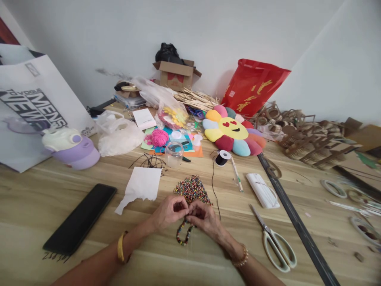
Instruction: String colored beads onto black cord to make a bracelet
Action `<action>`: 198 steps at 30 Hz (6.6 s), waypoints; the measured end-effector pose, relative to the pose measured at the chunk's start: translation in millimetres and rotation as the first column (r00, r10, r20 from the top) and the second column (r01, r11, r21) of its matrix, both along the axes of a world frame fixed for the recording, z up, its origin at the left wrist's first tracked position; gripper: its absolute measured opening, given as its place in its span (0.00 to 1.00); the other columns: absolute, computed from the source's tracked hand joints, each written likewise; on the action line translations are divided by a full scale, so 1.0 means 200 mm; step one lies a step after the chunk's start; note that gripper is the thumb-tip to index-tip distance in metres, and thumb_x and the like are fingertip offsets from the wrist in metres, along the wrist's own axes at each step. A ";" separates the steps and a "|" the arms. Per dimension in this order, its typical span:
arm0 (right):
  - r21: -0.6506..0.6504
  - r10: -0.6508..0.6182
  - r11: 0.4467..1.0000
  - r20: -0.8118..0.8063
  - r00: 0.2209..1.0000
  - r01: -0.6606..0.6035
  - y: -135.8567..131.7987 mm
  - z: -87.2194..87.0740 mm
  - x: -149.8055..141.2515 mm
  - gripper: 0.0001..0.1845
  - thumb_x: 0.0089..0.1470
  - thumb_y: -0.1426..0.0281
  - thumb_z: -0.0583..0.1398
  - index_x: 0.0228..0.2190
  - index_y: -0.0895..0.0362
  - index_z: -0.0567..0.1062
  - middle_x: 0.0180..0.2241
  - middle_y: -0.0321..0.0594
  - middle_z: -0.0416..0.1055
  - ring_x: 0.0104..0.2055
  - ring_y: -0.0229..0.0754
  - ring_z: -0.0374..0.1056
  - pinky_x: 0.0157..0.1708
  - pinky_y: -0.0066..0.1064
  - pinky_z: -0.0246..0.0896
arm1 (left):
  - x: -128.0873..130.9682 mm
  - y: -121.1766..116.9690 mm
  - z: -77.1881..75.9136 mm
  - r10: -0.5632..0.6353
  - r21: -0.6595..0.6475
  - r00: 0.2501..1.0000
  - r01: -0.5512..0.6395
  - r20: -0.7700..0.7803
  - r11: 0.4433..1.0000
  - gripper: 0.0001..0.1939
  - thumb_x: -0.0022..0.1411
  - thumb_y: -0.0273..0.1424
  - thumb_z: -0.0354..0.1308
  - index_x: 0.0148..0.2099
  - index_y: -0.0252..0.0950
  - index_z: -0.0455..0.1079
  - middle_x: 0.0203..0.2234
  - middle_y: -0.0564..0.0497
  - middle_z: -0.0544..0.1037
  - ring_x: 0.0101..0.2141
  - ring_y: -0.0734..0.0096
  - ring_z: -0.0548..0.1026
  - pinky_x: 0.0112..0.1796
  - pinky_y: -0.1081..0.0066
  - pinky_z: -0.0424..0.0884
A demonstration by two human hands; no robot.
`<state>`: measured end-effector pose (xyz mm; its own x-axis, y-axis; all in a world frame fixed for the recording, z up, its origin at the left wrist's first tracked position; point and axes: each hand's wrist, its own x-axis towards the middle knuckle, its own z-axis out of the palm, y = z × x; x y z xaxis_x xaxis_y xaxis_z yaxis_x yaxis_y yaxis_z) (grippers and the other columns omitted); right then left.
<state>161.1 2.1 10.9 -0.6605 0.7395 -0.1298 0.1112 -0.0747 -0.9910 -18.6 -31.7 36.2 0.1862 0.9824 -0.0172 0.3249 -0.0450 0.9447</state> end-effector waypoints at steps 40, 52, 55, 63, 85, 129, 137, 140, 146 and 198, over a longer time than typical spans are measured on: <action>0.071 -0.033 0.997 0.031 0.999 0.031 0.01 0.03 0.01 0.14 0.51 0.61 0.62 0.26 0.58 0.69 0.19 0.32 0.66 0.19 0.31 0.59 0.19 0.22 0.55 | -0.11 0.06 -0.05 0.250 0.248 0.951 -0.201 -0.183 0.948 0.08 0.59 0.29 0.55 0.32 0.33 0.73 0.24 0.51 0.76 0.24 0.73 0.70 0.27 0.75 0.65; 0.050 0.006 0.999 -0.021 1.000 -0.005 0.01 0.02 0.01 0.18 0.52 0.57 0.62 0.25 0.59 0.68 0.18 0.31 0.64 0.18 0.30 0.56 0.19 0.22 0.50 | -0.09 0.04 -0.08 0.152 0.361 0.817 0.073 -0.556 0.930 0.06 0.59 0.21 0.58 0.33 0.35 0.75 0.31 0.49 0.77 0.36 0.66 0.73 0.37 0.69 0.69; 0.018 0.005 1.000 -0.022 1.000 -0.005 0.02 0.01 0.01 0.19 0.51 0.55 0.62 0.26 0.59 0.68 0.18 0.30 0.64 0.18 0.30 0.57 0.18 0.22 0.51 | -0.08 0.04 -0.08 0.138 0.343 0.779 0.104 -0.612 0.934 0.06 0.60 0.23 0.58 0.35 0.36 0.75 0.32 0.49 0.76 0.36 0.66 0.73 0.38 0.69 0.69; -0.044 -0.030 0.999 -0.032 0.999 0.028 0.04 0.01 0.01 0.21 0.48 0.53 0.64 0.25 0.58 0.69 0.16 0.29 0.63 0.16 0.30 0.57 0.16 0.21 0.53 | -0.06 0.04 -0.08 0.116 0.328 0.743 0.145 -0.659 0.933 0.07 0.63 0.25 0.55 0.34 0.35 0.74 0.32 0.49 0.76 0.37 0.64 0.73 0.40 0.67 0.68; -0.111 -0.027 0.994 -0.072 0.997 0.019 0.06 0.02 0.01 0.22 0.45 0.52 0.65 0.26 0.59 0.69 0.15 0.29 0.64 0.15 0.30 0.59 0.14 0.20 0.55 | -0.09 0.04 -0.05 0.063 0.261 0.797 0.121 -0.601 0.958 0.09 0.60 0.21 0.55 0.38 0.36 0.75 0.35 0.48 0.76 0.38 0.65 0.73 0.40 0.68 0.69; -0.049 0.036 0.998 -0.028 0.999 -0.037 0.07 0.04 0.02 0.21 0.48 0.53 0.63 0.27 0.59 0.69 0.18 0.32 0.67 0.17 0.31 0.61 0.15 0.20 0.57 | -0.06 0.03 -0.02 0.041 0.001 0.999 -0.041 -0.019 0.999 0.06 0.53 0.30 0.59 0.32 0.33 0.76 0.27 0.49 0.80 0.31 0.66 0.75 0.35 0.70 0.71; -0.052 0.055 0.997 -0.049 0.997 -0.057 0.06 0.04 0.02 0.20 0.49 0.55 0.63 0.26 0.59 0.69 0.18 0.30 0.64 0.17 0.29 0.57 0.16 0.21 0.55 | -0.07 0.04 -0.04 0.007 -0.037 0.999 -0.006 0.040 0.999 0.07 0.53 0.30 0.60 0.33 0.33 0.77 0.28 0.48 0.79 0.32 0.67 0.75 0.36 0.71 0.70; -0.053 0.073 0.996 -0.048 0.996 -0.076 0.06 0.03 0.02 0.19 0.49 0.55 0.63 0.27 0.59 0.69 0.19 0.30 0.63 0.17 0.29 0.56 0.17 0.20 0.53 | -0.06 0.04 -0.05 0.012 -0.045 0.998 -0.009 0.066 0.999 0.06 0.53 0.30 0.61 0.32 0.32 0.76 0.27 0.49 0.79 0.31 0.67 0.74 0.35 0.71 0.70; -0.049 0.104 0.993 -0.043 0.994 -0.106 0.06 0.04 0.03 0.19 0.50 0.55 0.63 0.27 0.59 0.69 0.18 0.29 0.62 0.18 0.28 0.54 0.17 0.20 0.50 | -0.05 0.03 -0.05 0.024 -0.075 0.996 -0.018 0.083 0.997 0.05 0.51 0.29 0.62 0.30 0.32 0.75 0.26 0.50 0.78 0.31 0.68 0.74 0.36 0.71 0.70; -0.018 0.138 0.990 -0.024 0.990 -0.139 0.06 0.03 0.03 0.21 0.50 0.53 0.63 0.26 0.60 0.69 0.19 0.29 0.61 0.19 0.29 0.52 0.20 0.22 0.47 | -0.04 0.03 -0.05 -0.028 -0.114 0.997 0.036 0.074 0.993 0.05 0.49 0.29 0.64 0.29 0.32 0.76 0.25 0.50 0.78 0.28 0.69 0.74 0.32 0.73 0.68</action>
